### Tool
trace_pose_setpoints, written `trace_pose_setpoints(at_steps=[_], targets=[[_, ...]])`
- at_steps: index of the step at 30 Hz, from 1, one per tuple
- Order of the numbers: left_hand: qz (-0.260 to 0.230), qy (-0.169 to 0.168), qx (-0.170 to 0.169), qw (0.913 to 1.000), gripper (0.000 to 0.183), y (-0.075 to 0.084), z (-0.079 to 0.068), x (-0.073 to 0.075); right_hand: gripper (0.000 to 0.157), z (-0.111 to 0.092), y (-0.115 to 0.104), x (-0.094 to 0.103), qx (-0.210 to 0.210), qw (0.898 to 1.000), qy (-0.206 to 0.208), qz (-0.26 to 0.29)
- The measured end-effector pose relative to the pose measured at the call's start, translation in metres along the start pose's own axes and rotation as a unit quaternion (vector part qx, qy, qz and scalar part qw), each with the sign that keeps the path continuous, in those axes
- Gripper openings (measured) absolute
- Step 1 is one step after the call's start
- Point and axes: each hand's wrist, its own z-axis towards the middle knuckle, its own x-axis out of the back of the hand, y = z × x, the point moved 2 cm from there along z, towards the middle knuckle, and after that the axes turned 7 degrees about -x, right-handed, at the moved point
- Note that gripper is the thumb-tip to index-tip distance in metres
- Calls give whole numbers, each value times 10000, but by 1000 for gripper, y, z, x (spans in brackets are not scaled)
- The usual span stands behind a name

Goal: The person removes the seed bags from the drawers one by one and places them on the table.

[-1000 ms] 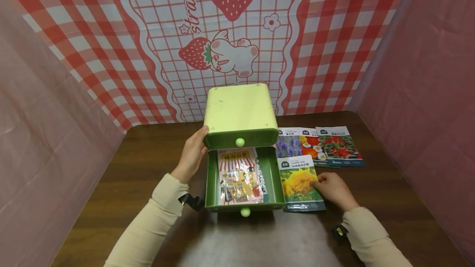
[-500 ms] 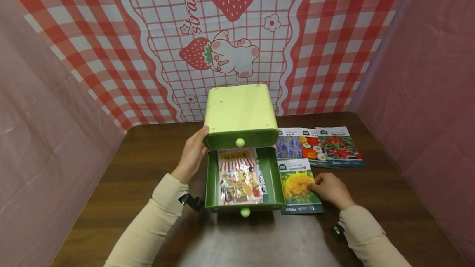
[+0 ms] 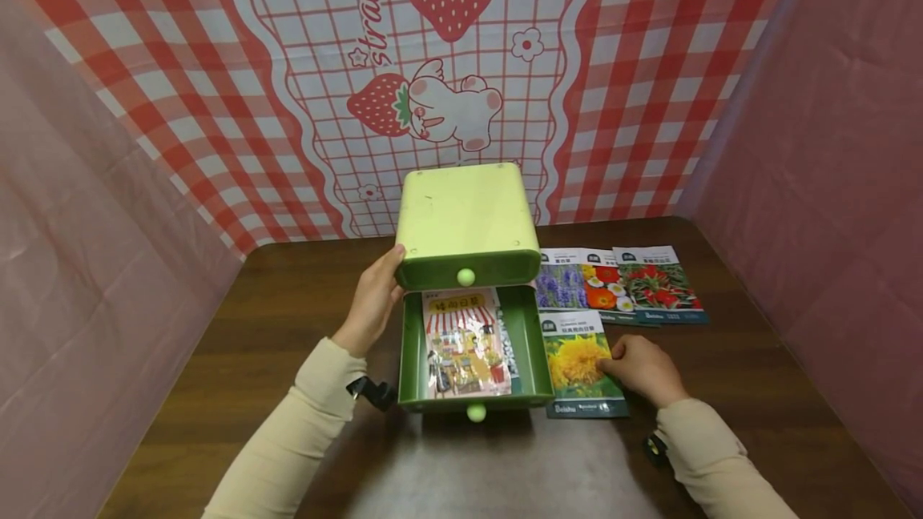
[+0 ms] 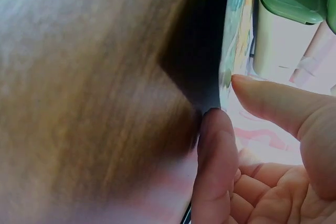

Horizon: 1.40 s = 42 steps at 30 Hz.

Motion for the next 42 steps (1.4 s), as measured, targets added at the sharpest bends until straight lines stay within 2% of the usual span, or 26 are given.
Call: trace_pose_setpoints(at_steps=[9, 16, 20, 25, 31, 36, 42], targets=[[-20, -14, -79, 10000, 69, 0, -1, 0, 30, 1, 1, 0, 76, 9999, -16, 143], [-27, -54, -112, 9999, 70, 1, -2, 0, 28, 1, 0, 6, 121, 9995, -57, 277], [-26, -58, -121, 9999, 70, 1, -1, -1, 30, 1, -3, 12, 170, 9991, 53, 393], [4, -37, -123, 9999, 70, 1, -1, -1, 32, -6, -13, 20, 393, 9953, 515, 717], [14, 13, -96, 10000, 69, 1, -1, 0, 31, -15, -35, 32, 936, 9818, 1191, 1145], [46, 3, -71, 10000, 71, 1, -1, 0, 29, -27, -58, 41, 1466, 9692, 1701, 1012], [39, -25, -59, 10000, 73, 0, -1, 0, 23, -43, -92, 42, 2009, 9565, 1953, 816]])
